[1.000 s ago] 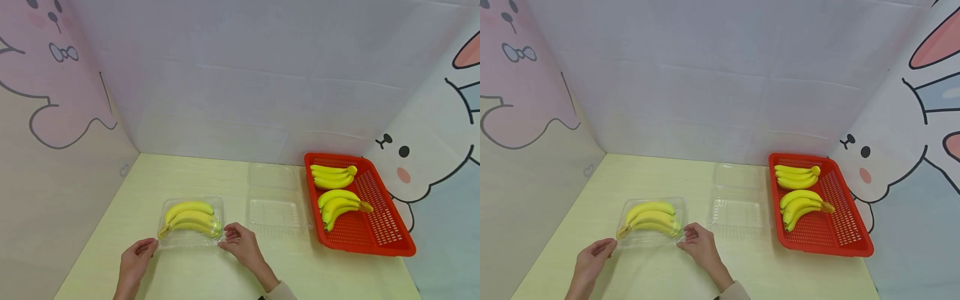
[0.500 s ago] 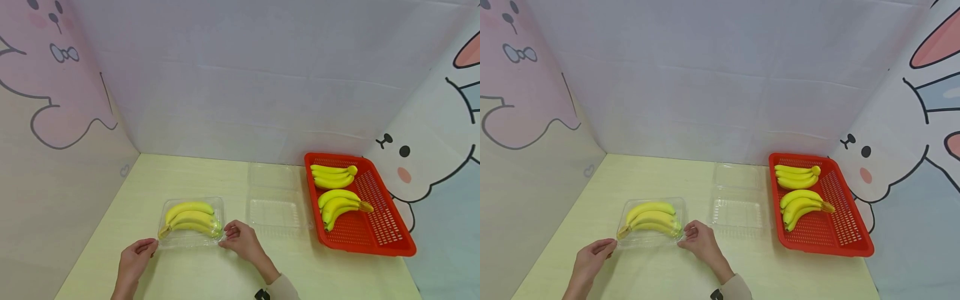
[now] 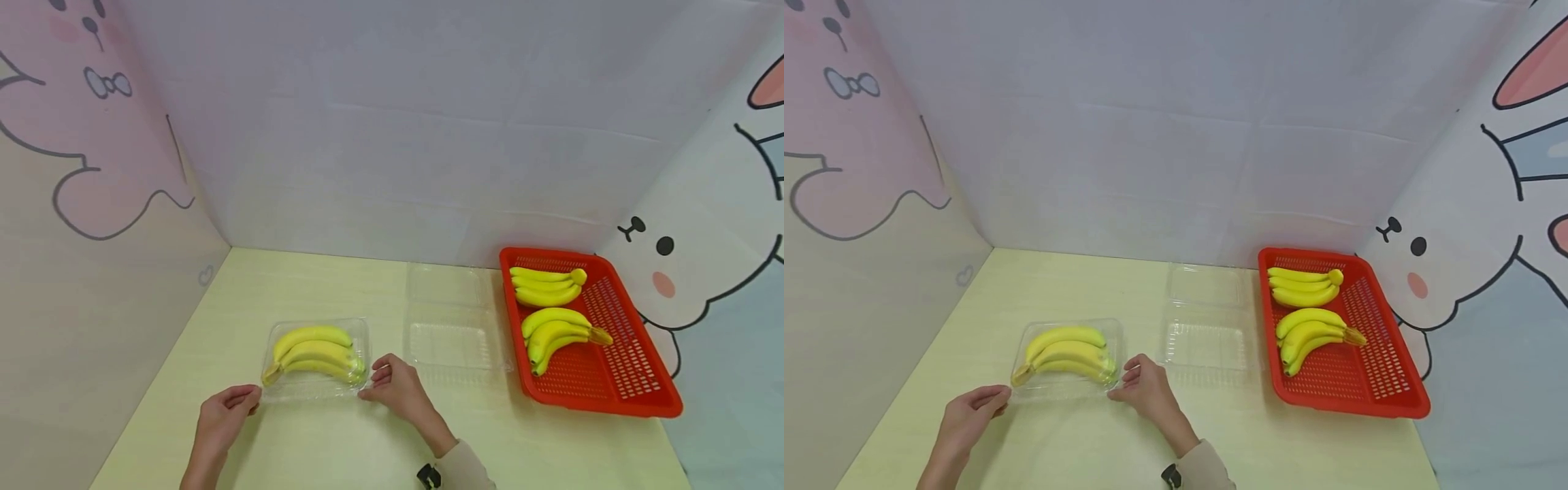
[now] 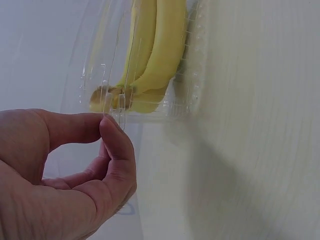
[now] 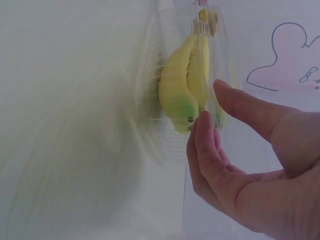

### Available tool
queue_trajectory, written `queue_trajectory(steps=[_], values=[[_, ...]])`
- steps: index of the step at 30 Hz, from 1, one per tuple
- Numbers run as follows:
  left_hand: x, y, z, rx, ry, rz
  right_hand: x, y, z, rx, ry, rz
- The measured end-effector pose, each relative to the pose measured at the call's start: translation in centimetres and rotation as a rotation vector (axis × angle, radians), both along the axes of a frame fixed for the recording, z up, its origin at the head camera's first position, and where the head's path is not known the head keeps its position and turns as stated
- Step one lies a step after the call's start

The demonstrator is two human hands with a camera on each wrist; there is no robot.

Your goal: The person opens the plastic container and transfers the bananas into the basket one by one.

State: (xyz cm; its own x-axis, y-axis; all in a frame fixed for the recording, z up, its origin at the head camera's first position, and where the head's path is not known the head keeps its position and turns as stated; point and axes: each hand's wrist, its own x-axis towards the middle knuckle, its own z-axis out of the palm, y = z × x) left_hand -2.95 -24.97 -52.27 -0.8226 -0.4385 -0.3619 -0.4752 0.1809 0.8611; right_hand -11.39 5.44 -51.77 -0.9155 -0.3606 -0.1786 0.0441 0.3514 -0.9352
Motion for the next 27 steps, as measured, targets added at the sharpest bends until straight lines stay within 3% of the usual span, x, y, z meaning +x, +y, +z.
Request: queue_trajectory(steps=[11,20,24,27], values=[[-0.2,0.1,0.2,0.015,0.018,0.002,-0.5,0.3,0.5,0.069,0.028,0.059],[-0.3,0.1,0.1,0.02,0.025,0.011,-0.2,0.6,0.2,0.053,0.052,0.085],[-0.3,0.2,0.1,0.031,0.041,0.034,0.1,0.9,-0.3,0.012,0.1,0.114],[-0.2,0.3,0.1,0.027,0.045,0.043,0.2,1.0,-0.6,-0.004,0.193,0.155]])
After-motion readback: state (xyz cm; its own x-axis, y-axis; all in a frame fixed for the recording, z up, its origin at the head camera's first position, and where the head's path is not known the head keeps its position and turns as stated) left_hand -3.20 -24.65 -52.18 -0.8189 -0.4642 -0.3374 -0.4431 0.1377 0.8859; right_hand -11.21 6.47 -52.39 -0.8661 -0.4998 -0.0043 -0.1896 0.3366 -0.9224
